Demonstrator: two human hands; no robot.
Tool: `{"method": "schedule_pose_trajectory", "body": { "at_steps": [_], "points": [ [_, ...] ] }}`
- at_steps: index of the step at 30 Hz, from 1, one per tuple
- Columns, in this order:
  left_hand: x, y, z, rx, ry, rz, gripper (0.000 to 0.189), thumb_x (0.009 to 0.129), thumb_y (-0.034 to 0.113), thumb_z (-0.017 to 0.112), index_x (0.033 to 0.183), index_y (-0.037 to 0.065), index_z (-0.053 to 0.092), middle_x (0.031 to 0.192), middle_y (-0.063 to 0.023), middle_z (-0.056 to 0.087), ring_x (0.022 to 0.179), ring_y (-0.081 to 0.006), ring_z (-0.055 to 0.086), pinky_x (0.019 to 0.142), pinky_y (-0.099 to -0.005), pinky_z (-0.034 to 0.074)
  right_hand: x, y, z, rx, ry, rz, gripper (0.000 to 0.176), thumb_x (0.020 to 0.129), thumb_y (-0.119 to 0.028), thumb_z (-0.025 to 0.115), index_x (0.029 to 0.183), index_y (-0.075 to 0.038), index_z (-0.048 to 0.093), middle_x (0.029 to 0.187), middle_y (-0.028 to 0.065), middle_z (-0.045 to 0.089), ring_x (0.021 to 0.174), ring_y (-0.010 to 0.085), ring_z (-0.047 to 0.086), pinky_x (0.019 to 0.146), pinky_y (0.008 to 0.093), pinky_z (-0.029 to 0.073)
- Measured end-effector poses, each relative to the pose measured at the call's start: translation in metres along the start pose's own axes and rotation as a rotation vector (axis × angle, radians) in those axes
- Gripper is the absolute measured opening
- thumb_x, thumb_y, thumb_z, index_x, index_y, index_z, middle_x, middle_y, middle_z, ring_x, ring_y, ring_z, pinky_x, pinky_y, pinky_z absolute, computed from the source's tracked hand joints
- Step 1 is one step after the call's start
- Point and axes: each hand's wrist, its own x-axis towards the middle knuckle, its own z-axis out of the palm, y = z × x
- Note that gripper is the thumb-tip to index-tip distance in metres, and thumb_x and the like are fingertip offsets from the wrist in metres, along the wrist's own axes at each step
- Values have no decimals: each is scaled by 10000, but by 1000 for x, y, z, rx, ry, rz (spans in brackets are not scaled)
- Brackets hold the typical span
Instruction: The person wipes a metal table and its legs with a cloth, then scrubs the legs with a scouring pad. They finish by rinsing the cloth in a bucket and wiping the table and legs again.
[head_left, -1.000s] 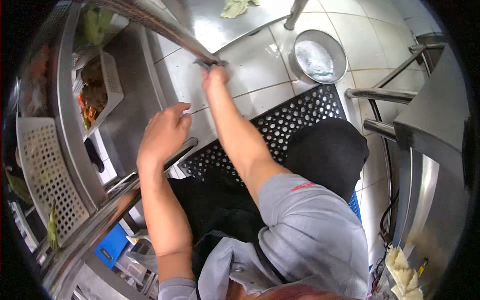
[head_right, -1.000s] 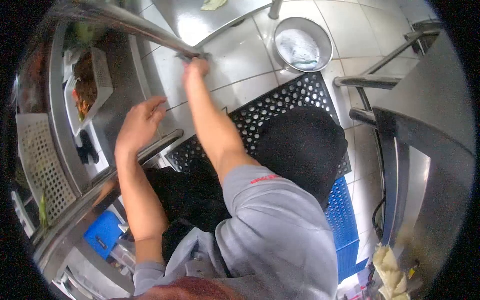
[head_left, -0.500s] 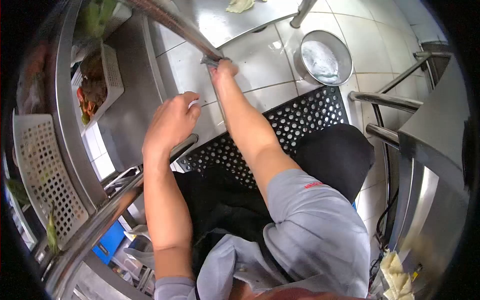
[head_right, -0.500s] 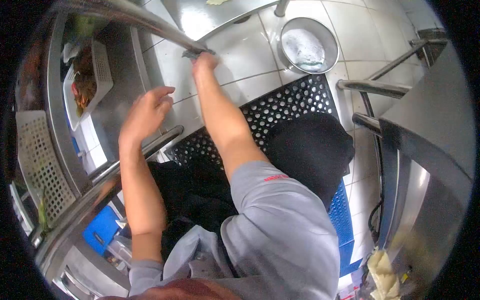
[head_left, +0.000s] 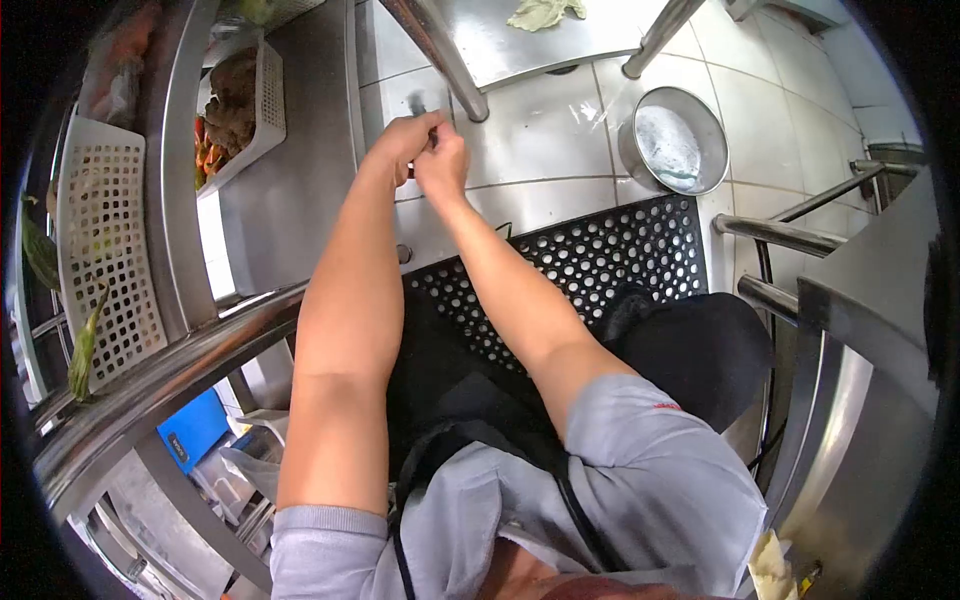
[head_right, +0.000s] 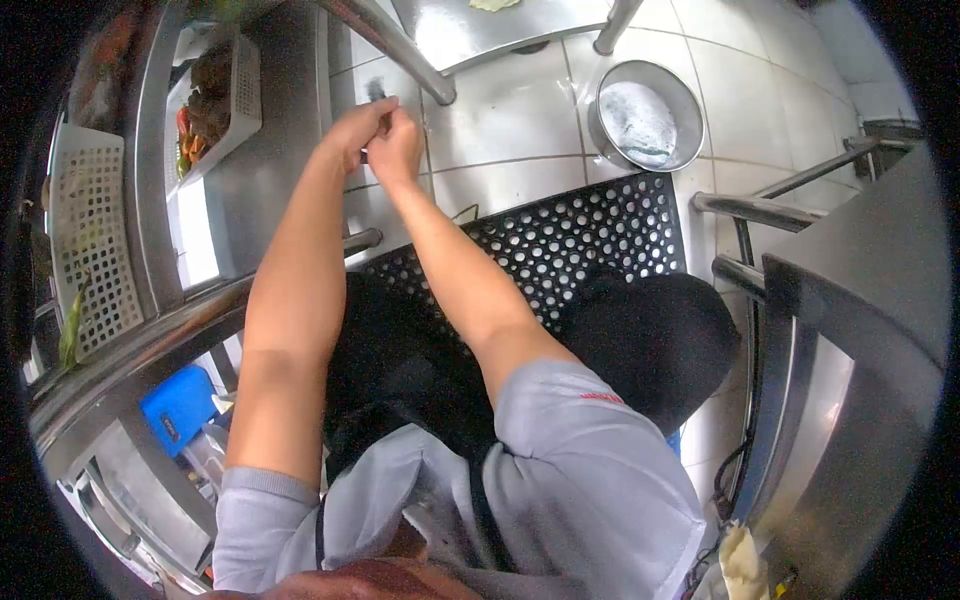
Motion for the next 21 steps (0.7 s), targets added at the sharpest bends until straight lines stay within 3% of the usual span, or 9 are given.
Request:
{"method": "schedule_pose_trajectory", "body": {
  "at_steps": [1, 4, 5, 6, 8, 9, 12, 16, 21],
  "points": [
    [19, -7, -4, -39, 16, 22, 319, 922, 286, 564, 1096, 25, 621, 986, -121, 656, 866, -244, 604, 741, -423, 476, -3, -16, -3, 79, -98, 43, 219, 839, -111, 583, 967, 50, 659, 795, 177, 694, 765, 233, 664, 737, 350, 511],
    [12, -2, -8, -133, 156, 18, 227, 941, 172, 541, 1071, -7, 587, 918, -134, 648, 783, -241, 637, 645, -405, 543, 9, 19, 15, 349, -39, 41, 225, 834, -99, 581, 974, 46, 679, 756, 121, 695, 741, 191, 646, 729, 318, 508],
    [15, -7, -14, -215, 138, 13, 243, 940, 159, 529, 1080, -33, 581, 929, -142, 642, 761, -250, 643, 607, -420, 556, 12, 26, 4, 207, -37, 98, 250, 869, -139, 603, 1049, 17, 679, 851, 85, 704, 813, 188, 648, 743, 324, 505],
    [12, -6, -16, -297, 120, 7, 259, 940, 145, 517, 1089, -58, 574, 940, -151, 636, 738, -259, 650, 569, -435, 569, 14, 25, 3, 286, -59, 270, 268, 877, -155, 614, 1088, 4, 658, 903, 89, 698, 848, 195, 644, 749, 339, 507],
    [8, -2, -15, -279, 95, -37, 229, 929, 111, 520, 1078, -52, 579, 947, -148, 641, 784, -262, 658, 627, -447, 585, 20, 24, 1, 443, -96, 616, 319, 894, -187, 637, 1166, -22, 617, 1006, 96, 686, 918, 210, 638, 759, 369, 509],
    [-4, 6, -12, -252, 73, -23, 245, 916, 120, 541, 1087, -50, 585, 965, -150, 645, 807, -265, 661, 654, -444, 583, 28, 10, -26, 783, -554, 869, 385, 902, -184, 651, 1246, -59, 530, 1121, 100, 639, 1003, 249, 625, 793, 430, 529],
    [24, -12, -21, 1, 207, 98, 355, 861, 178, 607, 1147, -33, 602, 1044, -168, 658, 894, -274, 666, 764, -425, 562, 18, 14, -19, 1002, -504, 765, 354, 901, -131, 630, 1226, -67, 506, 1115, 111, 629, 990, 287, 636, 813, 477, 556],
    [6, 7, -25, 524, 558, 274, 513, 785, 280, 668, 1219, 9, 625, 1128, -190, 666, 1027, -274, 649, 898, -372, 499, 20, 61, -5, 920, -323, 978, 278, 915, -37, 519, 1193, -37, 514, 1102, 145, 629, 980, 315, 639, 801, 515, 575],
    [-80, 51, -9, 296, 400, 445, 441, 833, 269, 665, 1166, -19, 650, 1099, -155, 682, 1020, -227, 633, 906, -328, 466, 67, 98, 8, 1020, 149, 1007, 268, 916, 9, 434, 1173, -1, 508, 1043, 179, 592, 855, 329, 631, 692, 438, 602]
  ]
}}
